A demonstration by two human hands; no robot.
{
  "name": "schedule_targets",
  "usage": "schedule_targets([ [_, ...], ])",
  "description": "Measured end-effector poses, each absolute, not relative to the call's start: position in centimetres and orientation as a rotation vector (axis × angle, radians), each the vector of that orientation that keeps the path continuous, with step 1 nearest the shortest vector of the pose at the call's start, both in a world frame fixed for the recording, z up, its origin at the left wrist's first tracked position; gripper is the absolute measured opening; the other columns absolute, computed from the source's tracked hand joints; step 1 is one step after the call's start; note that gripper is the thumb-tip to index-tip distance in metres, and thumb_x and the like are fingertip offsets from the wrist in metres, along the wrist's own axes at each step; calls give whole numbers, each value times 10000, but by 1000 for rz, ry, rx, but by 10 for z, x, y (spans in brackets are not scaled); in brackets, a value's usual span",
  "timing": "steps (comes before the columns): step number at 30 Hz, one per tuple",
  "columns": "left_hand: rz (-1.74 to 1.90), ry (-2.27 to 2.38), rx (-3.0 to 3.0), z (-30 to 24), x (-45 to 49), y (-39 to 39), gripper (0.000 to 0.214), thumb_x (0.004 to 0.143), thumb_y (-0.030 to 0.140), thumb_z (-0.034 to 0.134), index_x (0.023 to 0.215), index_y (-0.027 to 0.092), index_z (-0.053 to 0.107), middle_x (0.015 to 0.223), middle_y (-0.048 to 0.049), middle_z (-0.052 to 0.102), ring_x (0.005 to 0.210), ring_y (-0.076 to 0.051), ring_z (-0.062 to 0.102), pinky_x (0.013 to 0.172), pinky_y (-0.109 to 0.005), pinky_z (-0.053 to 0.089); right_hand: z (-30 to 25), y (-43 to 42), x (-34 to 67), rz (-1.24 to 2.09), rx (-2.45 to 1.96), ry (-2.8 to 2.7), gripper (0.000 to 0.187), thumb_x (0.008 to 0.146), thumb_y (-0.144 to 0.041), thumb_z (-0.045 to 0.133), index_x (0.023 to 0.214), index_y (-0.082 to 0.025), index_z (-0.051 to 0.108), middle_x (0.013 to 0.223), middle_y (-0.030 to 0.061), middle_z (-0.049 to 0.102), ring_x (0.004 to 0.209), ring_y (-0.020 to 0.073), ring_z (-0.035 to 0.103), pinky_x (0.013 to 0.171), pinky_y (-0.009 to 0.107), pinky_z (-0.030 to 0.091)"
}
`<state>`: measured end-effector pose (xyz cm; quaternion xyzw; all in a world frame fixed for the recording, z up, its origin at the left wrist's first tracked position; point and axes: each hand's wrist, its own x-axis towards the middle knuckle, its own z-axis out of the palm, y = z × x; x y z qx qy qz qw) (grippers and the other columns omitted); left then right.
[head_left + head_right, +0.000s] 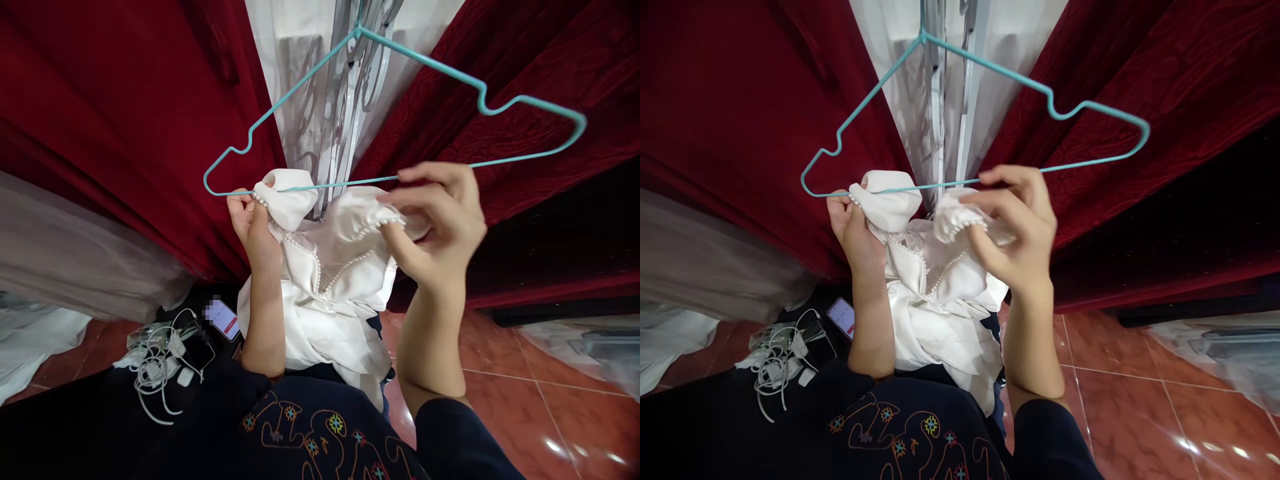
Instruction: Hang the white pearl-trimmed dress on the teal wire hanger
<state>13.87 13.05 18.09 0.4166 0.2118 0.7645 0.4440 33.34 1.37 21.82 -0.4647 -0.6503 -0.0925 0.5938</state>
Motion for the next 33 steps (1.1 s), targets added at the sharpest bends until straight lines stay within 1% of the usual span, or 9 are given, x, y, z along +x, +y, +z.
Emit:
schedule_targets([
  [2,1872,536,1035,179,139,128,469,826,417,835,907,222,415,838,18,541,817,-124,641,802,-224,509,224,33,324,-152,-1125,-1564,240,901,-245,681,1131,-257,751,1134,64,690,982,176,649,674,306,508],
  [5,1913,577,1120,175,134,126,410,832,380,816,900,214,446,771,42,507,681,-87,558,701,-195,467,213,57,315,-89,-1141,-1488,142,989,-309,624,1027,-237,740,914,21,680,779,127,593,643,289,477],
  [10,1998,882,1315,168,103,135,172,810,152,707,896,177,561,749,36,592,654,-84,571,665,-198,461,194,66,309,-127,-1093,-1373,150,994,-332,635,1005,-227,742,914,22,671,844,141,615,699,303,483],
  [14,2124,1156,1277,174,66,147,222,724,-81,604,811,122,624,682,49,585,566,-55,499,579,-188,397,196,64,310,-123,-1103,-1396,131,991,-339,640,998,-246,732,920,28,664,858,156,616,694,317,482],
  [18,2312,1155,1304,211,39,152,370,703,-221,462,732,112,621,644,66,490,536,-31,348,535,-177,311,196,64,312,-126,-1099,-1401,122,989,-345,645,989,-258,730,916,33,650,825,156,593,668,317,458],
  [25,2105,1112,1729,313,52,163,310,722,-188,529,741,117,586,765,16,525,614,-35,355,570,-163,340,195,62,309,-126,-1211,-1360,127,975,-357,635,954,-272,726,915,34,651,835,176,619,696,332,498],
  [30,1748,1103,2127,330,92,205,340,742,-211,579,899,90,604,901,46,591,524,12,338,491,-134,265,195,64,306,-138,-1141,-1346,99,942,-284,652,931,-221,728,864,11,630,802,136,589,695,301,469],
  [32,1460,1161,2161,326,99,214,377,804,-139,648,1121,63,625,1043,37,618,594,21,478,643,-96,420,194,63,307,-143,-1144,-1343,96,937,-265,647,938,-224,733,859,6,621,799,128,577,697,294,461],
  [33,1330,1150,2160,323,100,213,408,843,-67,685,1227,51,612,1121,10,627,734,-17,596,798,-151,509,194,63,308,-144,-1146,-1346,96,936,-256,645,944,-227,736,862,5,620,798,126,572,695,291,455],
])
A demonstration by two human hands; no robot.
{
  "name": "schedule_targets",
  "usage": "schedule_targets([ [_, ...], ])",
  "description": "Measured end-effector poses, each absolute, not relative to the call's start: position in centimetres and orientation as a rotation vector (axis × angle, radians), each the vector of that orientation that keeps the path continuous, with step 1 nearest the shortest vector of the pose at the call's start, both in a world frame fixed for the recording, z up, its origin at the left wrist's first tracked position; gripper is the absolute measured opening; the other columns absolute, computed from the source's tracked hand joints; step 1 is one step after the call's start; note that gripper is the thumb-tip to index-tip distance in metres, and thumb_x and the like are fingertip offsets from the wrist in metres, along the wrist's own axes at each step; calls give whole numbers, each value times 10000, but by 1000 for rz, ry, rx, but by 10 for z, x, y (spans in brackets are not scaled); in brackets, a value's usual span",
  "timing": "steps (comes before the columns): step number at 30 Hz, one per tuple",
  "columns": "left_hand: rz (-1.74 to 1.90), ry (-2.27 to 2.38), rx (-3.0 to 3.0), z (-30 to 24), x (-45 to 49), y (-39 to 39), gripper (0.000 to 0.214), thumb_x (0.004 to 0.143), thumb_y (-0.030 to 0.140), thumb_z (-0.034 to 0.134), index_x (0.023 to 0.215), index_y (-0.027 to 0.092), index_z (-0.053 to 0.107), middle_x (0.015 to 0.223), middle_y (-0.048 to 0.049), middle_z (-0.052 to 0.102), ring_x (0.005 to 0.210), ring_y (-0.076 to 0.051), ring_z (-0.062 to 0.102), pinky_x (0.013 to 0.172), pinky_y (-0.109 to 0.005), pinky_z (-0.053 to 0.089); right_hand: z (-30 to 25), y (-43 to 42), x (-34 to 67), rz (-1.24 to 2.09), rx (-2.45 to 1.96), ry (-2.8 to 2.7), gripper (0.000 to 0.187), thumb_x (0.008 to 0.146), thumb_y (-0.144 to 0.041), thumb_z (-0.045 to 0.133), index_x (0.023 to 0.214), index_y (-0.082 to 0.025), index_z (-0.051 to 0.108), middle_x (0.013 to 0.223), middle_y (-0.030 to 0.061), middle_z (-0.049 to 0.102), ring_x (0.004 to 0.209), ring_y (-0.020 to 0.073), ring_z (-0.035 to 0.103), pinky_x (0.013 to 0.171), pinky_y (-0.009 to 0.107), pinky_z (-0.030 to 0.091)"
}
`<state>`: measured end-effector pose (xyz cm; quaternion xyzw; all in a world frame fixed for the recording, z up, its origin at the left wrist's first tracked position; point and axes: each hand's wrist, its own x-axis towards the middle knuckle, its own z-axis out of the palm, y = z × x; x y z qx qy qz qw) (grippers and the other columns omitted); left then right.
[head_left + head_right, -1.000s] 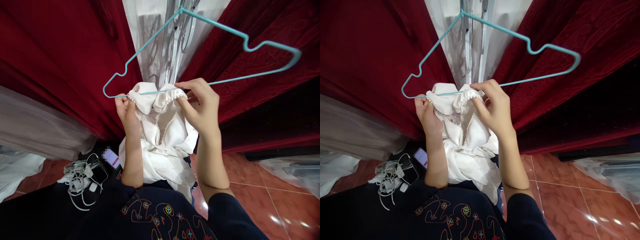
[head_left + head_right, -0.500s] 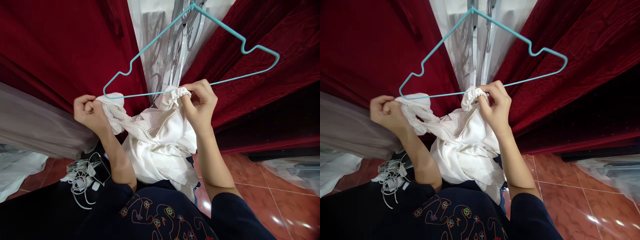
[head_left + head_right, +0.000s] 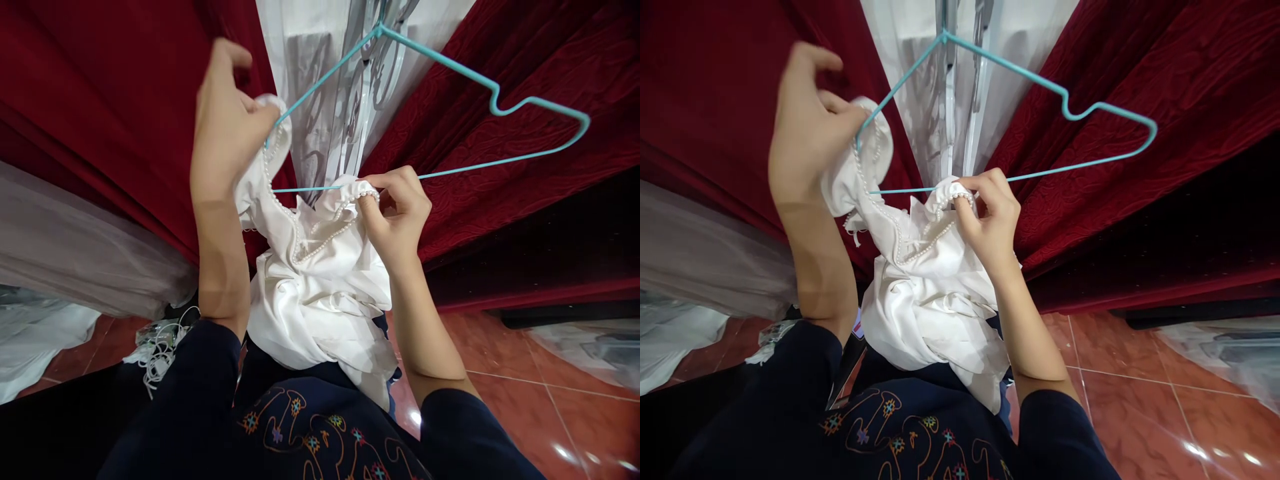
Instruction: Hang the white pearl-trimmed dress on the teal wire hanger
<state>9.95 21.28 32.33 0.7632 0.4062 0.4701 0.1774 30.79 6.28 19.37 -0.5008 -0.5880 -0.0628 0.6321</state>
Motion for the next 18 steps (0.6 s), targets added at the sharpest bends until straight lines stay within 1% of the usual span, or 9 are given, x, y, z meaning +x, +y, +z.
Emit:
schedule_targets([
  [2,1251,993,2148,319,96,200,457,917,75,703,1353,42,570,1277,-59,623,1142,-160,662,1069,-348,522,193,61,310,-134,-1138,-1356,97,936,-242,645,955,-230,739,868,3,616,791,120,565,679,283,438],
  [4,1423,741,2105,314,89,173,408,959,84,685,1351,78,576,1330,-75,629,1308,-196,613,1121,-351,507,193,61,310,-113,-1124,-1359,87,937,-241,652,953,-229,737,874,2,614,785,115,562,673,279,436],
  [6,1661,537,1970,302,86,140,287,1000,76,631,1281,134,622,1174,-50,710,1082,-157,711,937,-263,585,193,62,308,-105,-1121,-1339,73,932,-247,660,938,-226,730,874,2,612,783,115,561,673,280,441],
  [8,1767,509,1618,282,88,110,191,1061,201,557,960,150,712,873,-34,727,693,-115,672,641,-225,545,192,65,305,-118,-1135,-1312,69,924,-253,659,923,-225,723,866,1,607,783,116,560,669,282,442],
  [9,1644,526,1528,268,91,99,349,1085,247,492,841,152,724,771,-40,723,584,-102,633,543,-217,495,192,66,303,-128,-1139,-1300,71,919,-250,654,916,-224,720,862,1,605,785,116,560,663,281,437],
  [11,1207,534,1450,237,100,87,412,1071,384,507,867,142,773,801,-91,769,604,-147,700,527,-237,534,190,68,300,-153,-1121,-1285,80,911,-233,638,907,-222,717,856,1,603,787,115,560,647,275,421],
  [14,1010,694,1335,198,120,90,415,948,508,714,1150,146,731,1152,-161,780,984,-251,783,804,-328,645,187,69,297,-176,-1105,-1270,108,908,-216,620,925,-222,726,869,7,607,805,116,571,639,268,420],
  [16,1142,684,1228,186,134,97,474,914,520,758,1227,176,662,1345,-165,706,1248,-283,705,1064,-407,579,186,68,298,-172,-1131,-1272,145,913,-224,613,978,-232,743,904,14,610,817,121,582,645,270,443],
  [18,1297,567,1118,188,145,100,370,985,498,665,1191,193,630,1442,-147,637,1412,-268,595,1225,-426,446,185,67,301,-171,-1136,-1298,218,911,-209,603,1061,-255,754,961,20,611,853,132,598,684,288,487],
])
